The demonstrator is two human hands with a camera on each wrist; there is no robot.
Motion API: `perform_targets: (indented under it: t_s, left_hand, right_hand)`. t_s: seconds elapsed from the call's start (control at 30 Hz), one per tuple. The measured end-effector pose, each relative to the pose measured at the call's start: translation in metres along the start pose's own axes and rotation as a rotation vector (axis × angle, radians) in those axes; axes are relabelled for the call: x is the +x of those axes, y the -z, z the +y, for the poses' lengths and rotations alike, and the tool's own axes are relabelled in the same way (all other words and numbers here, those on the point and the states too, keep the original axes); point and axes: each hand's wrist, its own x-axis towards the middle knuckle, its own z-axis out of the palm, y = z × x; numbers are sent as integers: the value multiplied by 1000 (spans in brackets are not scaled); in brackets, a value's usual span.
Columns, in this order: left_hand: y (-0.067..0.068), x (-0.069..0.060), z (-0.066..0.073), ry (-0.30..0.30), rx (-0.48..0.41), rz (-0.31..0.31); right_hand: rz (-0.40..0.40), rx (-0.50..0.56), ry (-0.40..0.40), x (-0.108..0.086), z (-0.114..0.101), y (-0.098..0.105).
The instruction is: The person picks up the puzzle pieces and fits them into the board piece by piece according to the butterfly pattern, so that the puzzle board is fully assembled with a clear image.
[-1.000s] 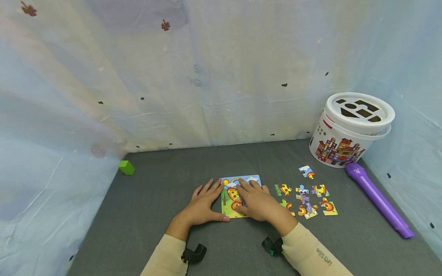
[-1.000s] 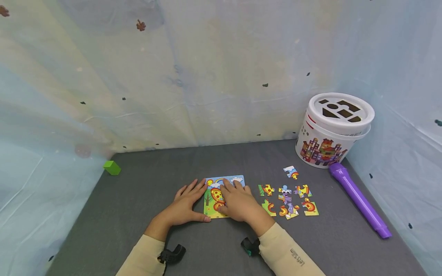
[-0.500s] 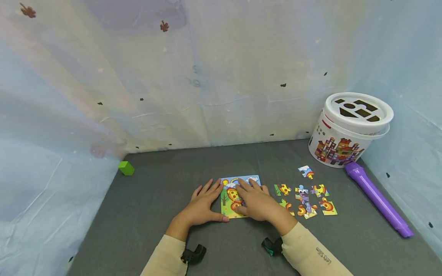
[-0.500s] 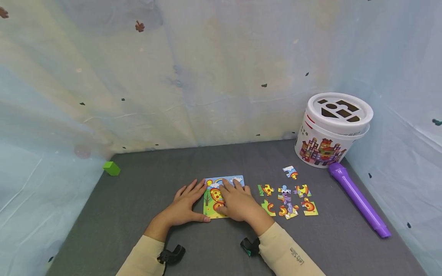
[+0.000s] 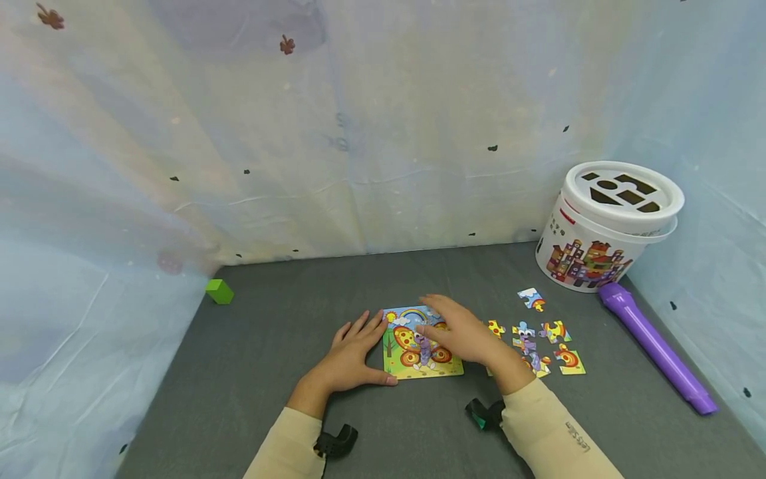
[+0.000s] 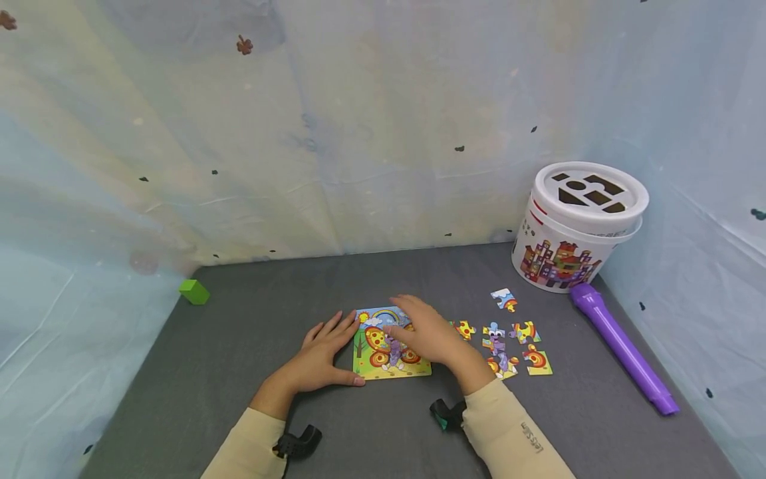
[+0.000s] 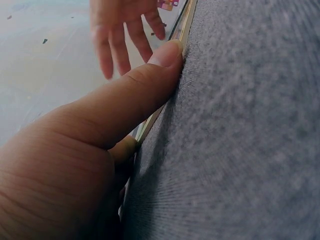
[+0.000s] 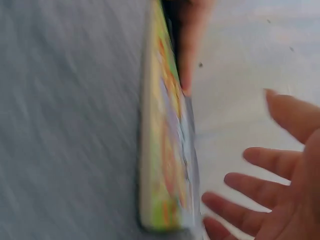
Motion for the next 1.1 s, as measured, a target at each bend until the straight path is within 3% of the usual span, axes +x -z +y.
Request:
perform_targets:
  t_s: [0.37,0.77,0.93,1.1]
  left_hand:
    - [-1,0,-1,4,9,2]
    - [-1,1,-1,6,0,-5]
    - [-1,0,-1,2,-5,-4]
    - [0,0,-1,3,-7,-8]
  right_hand:
    - [275,363,2,-10,29,46]
    - [465,568,-60,-35,60,93]
    - [571,686,-76,-46,71,106]
    - [669,730,-105,-57,86,114]
